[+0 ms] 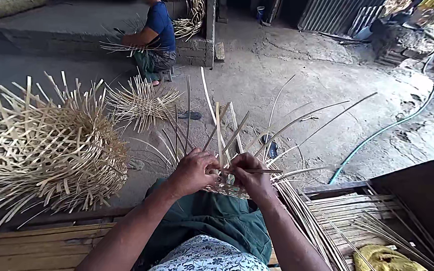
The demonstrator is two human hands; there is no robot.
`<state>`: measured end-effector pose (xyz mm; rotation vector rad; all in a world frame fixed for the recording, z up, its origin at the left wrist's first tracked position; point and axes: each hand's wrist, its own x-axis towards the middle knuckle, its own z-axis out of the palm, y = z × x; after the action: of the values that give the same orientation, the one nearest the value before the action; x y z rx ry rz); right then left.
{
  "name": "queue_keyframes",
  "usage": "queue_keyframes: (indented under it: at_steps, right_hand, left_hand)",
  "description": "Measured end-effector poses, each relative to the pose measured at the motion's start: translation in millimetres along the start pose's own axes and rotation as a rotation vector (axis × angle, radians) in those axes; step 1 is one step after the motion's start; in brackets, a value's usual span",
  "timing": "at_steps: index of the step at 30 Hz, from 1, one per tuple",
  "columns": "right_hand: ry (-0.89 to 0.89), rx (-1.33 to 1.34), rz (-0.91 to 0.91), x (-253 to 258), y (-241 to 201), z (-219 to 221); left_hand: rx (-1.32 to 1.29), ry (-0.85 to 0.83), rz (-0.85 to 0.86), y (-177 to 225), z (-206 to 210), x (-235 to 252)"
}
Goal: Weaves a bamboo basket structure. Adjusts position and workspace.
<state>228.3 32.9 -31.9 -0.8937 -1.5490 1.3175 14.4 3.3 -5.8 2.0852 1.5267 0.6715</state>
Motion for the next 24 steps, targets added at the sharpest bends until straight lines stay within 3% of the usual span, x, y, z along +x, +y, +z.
queue_keyframes:
  at_steps: [4,8,10,15,24]
  right_hand:
    - [-0.074,-0.136,-0.170,-5,11,1]
    - [-0.081,-0.346,-0.296,-9,14,6]
    - [-0.057,-0.419,-0.352,-10,15,7]
    - [-0.034,-0.610,-0.373,-13,9,3]
    - [0.062,-0.806,-0.375,-18,3,14]
  left_hand:
    - [-0.248,-0.126,-0.190,-13,-18,12]
    - [-0.059,-0.103,-0.231,-1,-14,17]
    - [-0.093,-0.073,-0.235,-3,-10,17]
    - [-0.428,0.102,-0.139,-17,4,8]
    - [-0.431,0.348,0.035,-25,26,-4]
